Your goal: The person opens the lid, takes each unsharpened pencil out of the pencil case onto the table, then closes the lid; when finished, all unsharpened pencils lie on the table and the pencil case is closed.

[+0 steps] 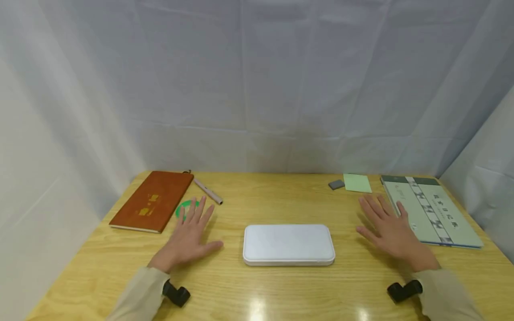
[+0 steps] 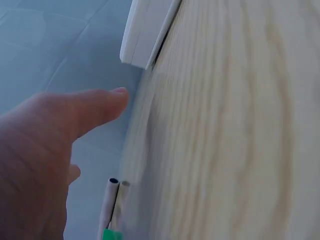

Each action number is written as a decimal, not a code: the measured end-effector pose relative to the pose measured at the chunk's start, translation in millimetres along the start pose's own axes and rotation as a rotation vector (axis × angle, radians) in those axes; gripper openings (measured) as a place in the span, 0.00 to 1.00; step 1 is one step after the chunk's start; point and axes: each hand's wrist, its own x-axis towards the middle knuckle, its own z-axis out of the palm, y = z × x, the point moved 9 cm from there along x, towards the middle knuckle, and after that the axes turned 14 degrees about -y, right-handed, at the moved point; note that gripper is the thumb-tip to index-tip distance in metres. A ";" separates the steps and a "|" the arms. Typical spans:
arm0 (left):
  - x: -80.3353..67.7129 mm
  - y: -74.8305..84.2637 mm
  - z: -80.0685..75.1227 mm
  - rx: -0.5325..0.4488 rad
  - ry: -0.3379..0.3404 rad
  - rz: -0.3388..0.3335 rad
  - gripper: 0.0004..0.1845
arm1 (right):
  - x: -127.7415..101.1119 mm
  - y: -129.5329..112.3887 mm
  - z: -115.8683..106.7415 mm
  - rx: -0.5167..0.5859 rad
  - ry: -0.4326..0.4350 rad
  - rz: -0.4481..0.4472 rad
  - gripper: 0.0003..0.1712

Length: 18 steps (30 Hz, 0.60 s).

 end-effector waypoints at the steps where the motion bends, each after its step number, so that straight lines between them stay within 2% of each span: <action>1: 0.8 2.1 1.0 -0.011 -0.002 0.014 0.51 | 2.1 -6.2 1.3 0.013 -0.005 -0.020 0.45; 7: 3.0 22.4 7.8 -0.087 -0.009 0.131 0.52 | 12.6 -55.3 5.7 0.118 0.010 -0.183 0.43; 12: 2.6 45.7 15.3 -0.142 -0.039 0.231 0.54 | 14.0 -93.2 7.5 0.124 0.020 -0.297 0.44; 18: 2.3 67.2 27.1 -0.268 -0.100 0.281 0.56 | 12.3 -123.4 13.1 0.149 -0.022 -0.373 0.47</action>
